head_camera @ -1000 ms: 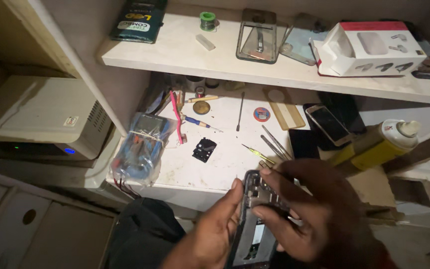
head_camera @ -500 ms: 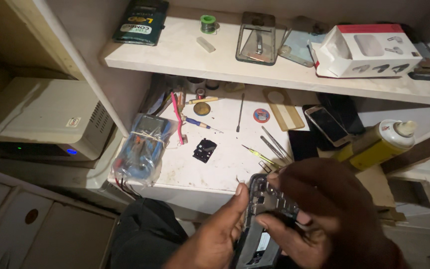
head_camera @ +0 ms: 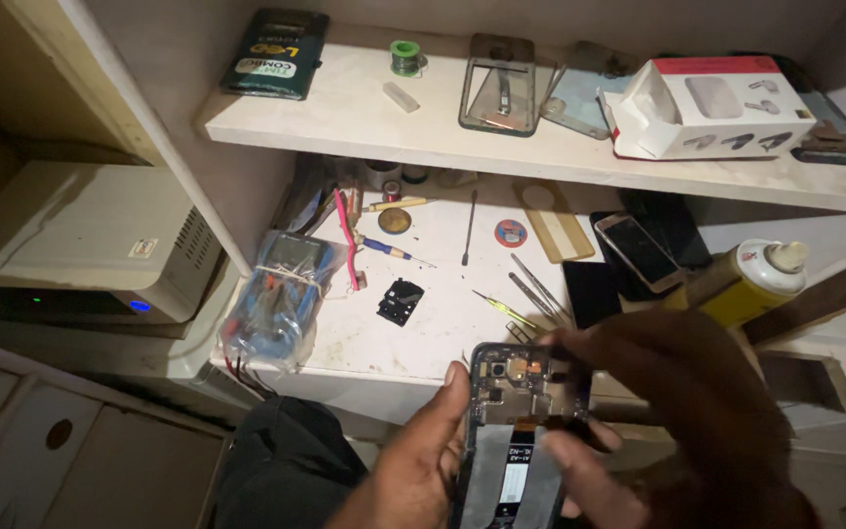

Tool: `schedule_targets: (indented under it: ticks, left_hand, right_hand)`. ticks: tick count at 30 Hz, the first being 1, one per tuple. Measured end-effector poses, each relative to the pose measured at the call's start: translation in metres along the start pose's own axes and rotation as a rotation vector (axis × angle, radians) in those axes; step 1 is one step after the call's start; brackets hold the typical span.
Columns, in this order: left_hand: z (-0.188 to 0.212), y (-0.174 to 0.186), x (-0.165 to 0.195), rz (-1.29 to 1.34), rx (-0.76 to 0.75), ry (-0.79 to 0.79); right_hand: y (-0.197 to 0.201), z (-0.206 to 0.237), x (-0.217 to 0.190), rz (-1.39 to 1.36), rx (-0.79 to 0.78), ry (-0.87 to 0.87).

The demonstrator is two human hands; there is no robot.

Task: The person holds a disassembled smartphone and uses a small screwdriver to remove screws from the internal frame. They then place a black camera module onto the motherboard and secure it with additional screws. The phone remains open on the workbench throughout the clip.

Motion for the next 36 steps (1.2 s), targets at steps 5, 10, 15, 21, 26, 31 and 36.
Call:
schedule_targets:
  ticks: [5,10,15,21,26,31,36]
  left_hand:
    - [0.010,-0.005,0.000,0.114,0.031,0.036]
    - [0.009,-0.008,0.002,0.072,0.052,-0.010]
    - [0.004,-0.011,-0.001,0.069,0.072,-0.050]
    - [0.002,-0.010,0.000,-0.050,0.103,-0.122]
    - [-0.001,-0.008,0.001,-0.074,0.123,-0.111]
    - [-0.001,-0.004,0.000,-0.066,0.082,-0.091]
    - [-0.001,0.004,-0.008,-0.026,0.077,-0.058]
  right_hand:
    - [0.006,0.000,0.011,0.044,-0.039,0.002]
    - [0.005,0.005,0.018,-0.001,-0.066,-0.004]
    - [0.003,0.009,0.021,-0.038,-0.090,-0.006]
    - [-0.002,0.010,0.027,0.009,-0.148,0.002]
    - [-0.002,0.008,0.030,0.005,-0.218,0.010]
    - [-0.002,0.005,0.029,-0.025,-0.283,-0.007]
    - [-0.007,0.005,0.027,-0.111,-0.279,-0.026]
Point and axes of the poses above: each hand's wrist, its own z-axis away from the middle knuckle, its own y-axis out of the back of the hand, x = y × z, the point moved 1 cm from there along -z, towards the middle knuckle, and after that the axes turned 4 degrees about -y, right-handed, at the moved point
